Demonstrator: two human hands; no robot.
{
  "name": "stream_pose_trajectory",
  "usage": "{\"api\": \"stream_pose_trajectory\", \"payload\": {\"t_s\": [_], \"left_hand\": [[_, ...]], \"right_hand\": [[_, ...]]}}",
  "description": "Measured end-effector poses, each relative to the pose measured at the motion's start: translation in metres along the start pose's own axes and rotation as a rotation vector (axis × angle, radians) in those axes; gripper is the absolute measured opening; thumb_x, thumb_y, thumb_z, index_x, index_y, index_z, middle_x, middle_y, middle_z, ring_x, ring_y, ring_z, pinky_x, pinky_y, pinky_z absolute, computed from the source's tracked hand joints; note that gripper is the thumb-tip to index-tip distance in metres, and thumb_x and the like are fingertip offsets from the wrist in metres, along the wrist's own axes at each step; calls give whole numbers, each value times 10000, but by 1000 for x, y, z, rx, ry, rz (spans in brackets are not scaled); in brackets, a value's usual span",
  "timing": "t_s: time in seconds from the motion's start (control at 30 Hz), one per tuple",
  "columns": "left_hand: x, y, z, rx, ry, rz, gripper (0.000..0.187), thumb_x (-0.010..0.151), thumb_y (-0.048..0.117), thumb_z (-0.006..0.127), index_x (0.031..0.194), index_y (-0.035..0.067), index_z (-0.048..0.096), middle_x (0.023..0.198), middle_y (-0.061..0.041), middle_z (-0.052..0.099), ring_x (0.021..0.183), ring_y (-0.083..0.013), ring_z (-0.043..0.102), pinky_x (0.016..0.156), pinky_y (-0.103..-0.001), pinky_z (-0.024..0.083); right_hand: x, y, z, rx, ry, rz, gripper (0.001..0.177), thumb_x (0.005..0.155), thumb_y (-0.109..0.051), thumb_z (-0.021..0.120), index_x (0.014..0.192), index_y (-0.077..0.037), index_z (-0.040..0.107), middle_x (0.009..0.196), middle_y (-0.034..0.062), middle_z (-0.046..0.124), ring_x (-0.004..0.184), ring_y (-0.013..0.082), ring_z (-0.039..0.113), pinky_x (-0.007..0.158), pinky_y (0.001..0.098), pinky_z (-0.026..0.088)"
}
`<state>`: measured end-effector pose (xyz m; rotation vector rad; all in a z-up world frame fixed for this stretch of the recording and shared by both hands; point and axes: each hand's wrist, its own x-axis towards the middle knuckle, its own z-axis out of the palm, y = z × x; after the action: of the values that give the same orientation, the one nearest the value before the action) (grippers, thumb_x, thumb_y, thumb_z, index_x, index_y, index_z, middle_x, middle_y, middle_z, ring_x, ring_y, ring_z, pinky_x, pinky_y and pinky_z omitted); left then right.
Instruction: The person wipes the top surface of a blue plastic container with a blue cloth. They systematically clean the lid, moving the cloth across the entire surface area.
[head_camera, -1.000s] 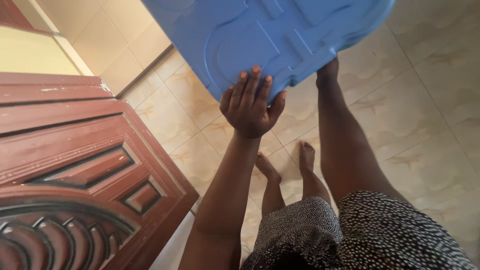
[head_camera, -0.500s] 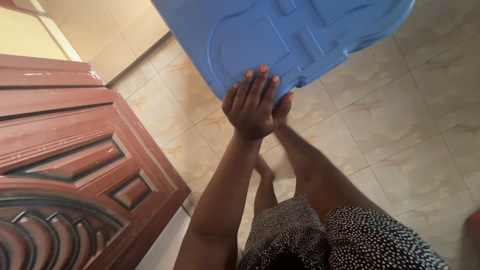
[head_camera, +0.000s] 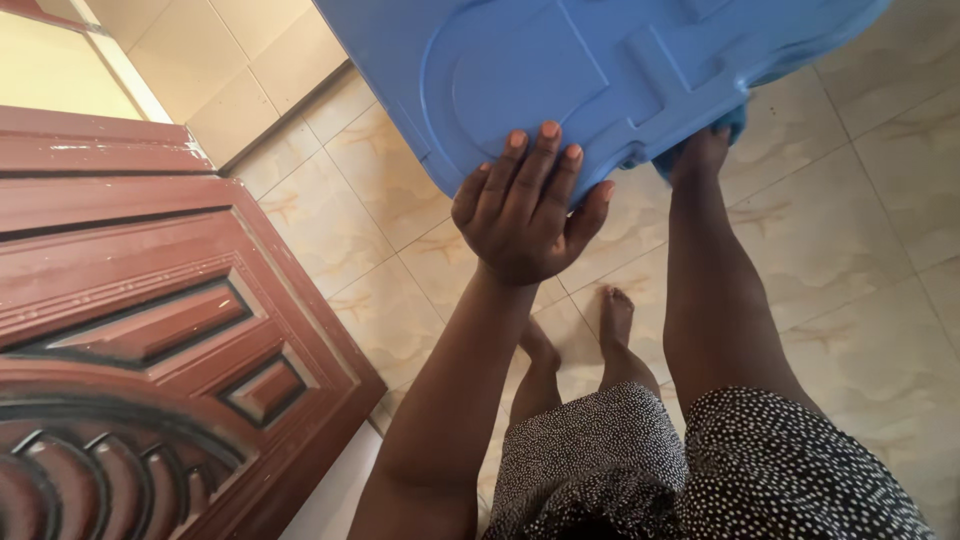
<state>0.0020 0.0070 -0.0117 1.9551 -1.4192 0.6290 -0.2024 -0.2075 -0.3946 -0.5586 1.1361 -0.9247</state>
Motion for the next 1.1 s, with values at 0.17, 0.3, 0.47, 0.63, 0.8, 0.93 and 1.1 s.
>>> {"api": "stream_pose_trajectory", "payload": {"t_s": [0.17, 0.3, 0.47, 0.63, 0.8, 0.93, 1.1], "left_hand": [[-4, 1, 7, 9, 48, 20, 384, 1020, 477, 709, 1183, 136, 780, 1328, -49, 709, 1393, -226, 526, 1215, -405, 257], [-7, -2, 6, -4, 62, 37, 410, 1022, 479, 701, 1218, 124, 766, 1323, -62, 708, 1383, -240, 525, 1223, -417, 256], [-11, 0, 15, -16, 122, 35, 398, 1037, 491, 724, 1220, 138, 750, 1322, -46, 703, 1386, -232, 533, 1242, -407, 253], [-10, -2, 12, 6, 132, 27, 407, 1023, 494, 712, 1214, 137, 756, 1296, -41, 720, 1371, -226, 541, 1229, -406, 269], [-5, -2, 4, 7, 92, 22, 393, 1022, 482, 725, 1205, 137, 760, 1299, -43, 723, 1375, -227, 541, 1230, -398, 273], [-3, 1, 8, -13, 94, 16, 385, 1011, 467, 734, 1180, 122, 757, 1298, -55, 718, 1377, -233, 539, 1226, -408, 258], [-1, 0, 3, -17, 108, 23, 360, 1007, 437, 738, 1164, 113, 763, 1271, -63, 732, 1368, -235, 547, 1230, -405, 266]], "right_hand": [[14, 47, -4, 143, -160, 6, 568, 1030, -301, 605, 1484, -22, 410, 1409, 186, 572, 1273, 330, 637, 1051, 484, 588], [12, 97, 15, 66, -232, 96, 575, 1041, -326, 565, 1502, -30, 391, 1439, 173, 552, 1301, 311, 610, 1077, 470, 560], [-30, 144, 22, -44, -314, 230, 586, 1055, -356, 516, 1524, -39, 368, 1477, 157, 527, 1337, 287, 576, 1110, 451, 524], [-59, 148, 35, -99, -362, 309, 599, 1068, -387, 466, 1547, -48, 345, 1514, 141, 502, 1373, 263, 543, 1143, 433, 489], [-48, 124, 43, -95, -368, 299, 613, 1082, -417, 417, 1569, -57, 322, 1552, 125, 477, 1408, 239, 509, 1176, 415, 454], [-47, 114, 30, -88, -368, 328, 626, 1093, -442, 378, 1587, -64, 304, 1582, 112, 457, 1437, 220, 483, 1202, 400, 426], [-57, 105, 36, -31, -425, 396, 643, 1107, -472, 328, 1609, -73, 280, 1620, 96, 432, 1473, 196, 449, 1235, 382, 390]]}}
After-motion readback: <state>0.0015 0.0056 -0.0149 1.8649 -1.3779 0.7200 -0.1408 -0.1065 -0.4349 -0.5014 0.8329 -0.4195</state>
